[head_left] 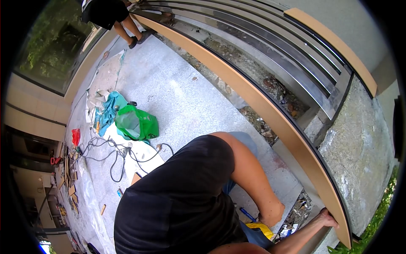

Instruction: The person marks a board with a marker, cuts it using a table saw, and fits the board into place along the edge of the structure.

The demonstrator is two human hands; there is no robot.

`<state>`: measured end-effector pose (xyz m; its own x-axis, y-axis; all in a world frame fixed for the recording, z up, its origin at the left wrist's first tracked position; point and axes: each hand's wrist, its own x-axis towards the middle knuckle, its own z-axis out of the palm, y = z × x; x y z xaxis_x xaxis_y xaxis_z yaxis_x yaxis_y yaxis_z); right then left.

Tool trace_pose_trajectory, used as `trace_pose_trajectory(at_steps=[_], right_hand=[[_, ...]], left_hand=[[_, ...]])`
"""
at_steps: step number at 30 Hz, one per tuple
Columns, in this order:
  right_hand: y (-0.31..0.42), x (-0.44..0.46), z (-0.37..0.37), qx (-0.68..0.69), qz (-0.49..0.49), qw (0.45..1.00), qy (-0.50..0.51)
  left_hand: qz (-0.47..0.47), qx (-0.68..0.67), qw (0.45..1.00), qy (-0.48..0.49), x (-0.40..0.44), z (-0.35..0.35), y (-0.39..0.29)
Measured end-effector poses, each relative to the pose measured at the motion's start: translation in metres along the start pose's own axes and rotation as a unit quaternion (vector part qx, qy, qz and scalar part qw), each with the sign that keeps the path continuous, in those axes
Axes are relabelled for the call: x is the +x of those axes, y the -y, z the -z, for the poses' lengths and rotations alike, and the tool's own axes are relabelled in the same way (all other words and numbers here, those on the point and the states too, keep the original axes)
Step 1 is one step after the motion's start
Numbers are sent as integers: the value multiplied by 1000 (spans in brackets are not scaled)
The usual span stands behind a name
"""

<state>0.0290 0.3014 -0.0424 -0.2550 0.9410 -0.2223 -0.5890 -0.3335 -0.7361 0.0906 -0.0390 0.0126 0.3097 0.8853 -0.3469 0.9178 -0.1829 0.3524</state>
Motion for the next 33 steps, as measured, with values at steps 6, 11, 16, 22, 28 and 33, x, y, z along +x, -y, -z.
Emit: trace_pose_trajectory(at_steps=[6, 11, 16, 22, 28, 33], right_hand=[[4, -24, -14, -22, 2, 1000, -11], [3, -19, -10, -33, 6, 999, 1], [6, -29, -18, -49, 18, 999, 3], [6, -28, -18, -45, 9, 999, 7], [6, -29, -18, -34, 13, 999, -1], [5, -22, -15, -33, 11, 999, -2]], left_hand=[[-3, 0, 1000, -1, 2, -1, 1], [9, -2, 1000, 3, 1, 1, 0], [10, 0, 1000, -1, 1, 1, 1], [8, -6, 1000, -1, -4, 4, 1], [7, 3, 1000, -5, -4, 3, 1], [5, -6, 1000, -5, -2, 1, 2]])
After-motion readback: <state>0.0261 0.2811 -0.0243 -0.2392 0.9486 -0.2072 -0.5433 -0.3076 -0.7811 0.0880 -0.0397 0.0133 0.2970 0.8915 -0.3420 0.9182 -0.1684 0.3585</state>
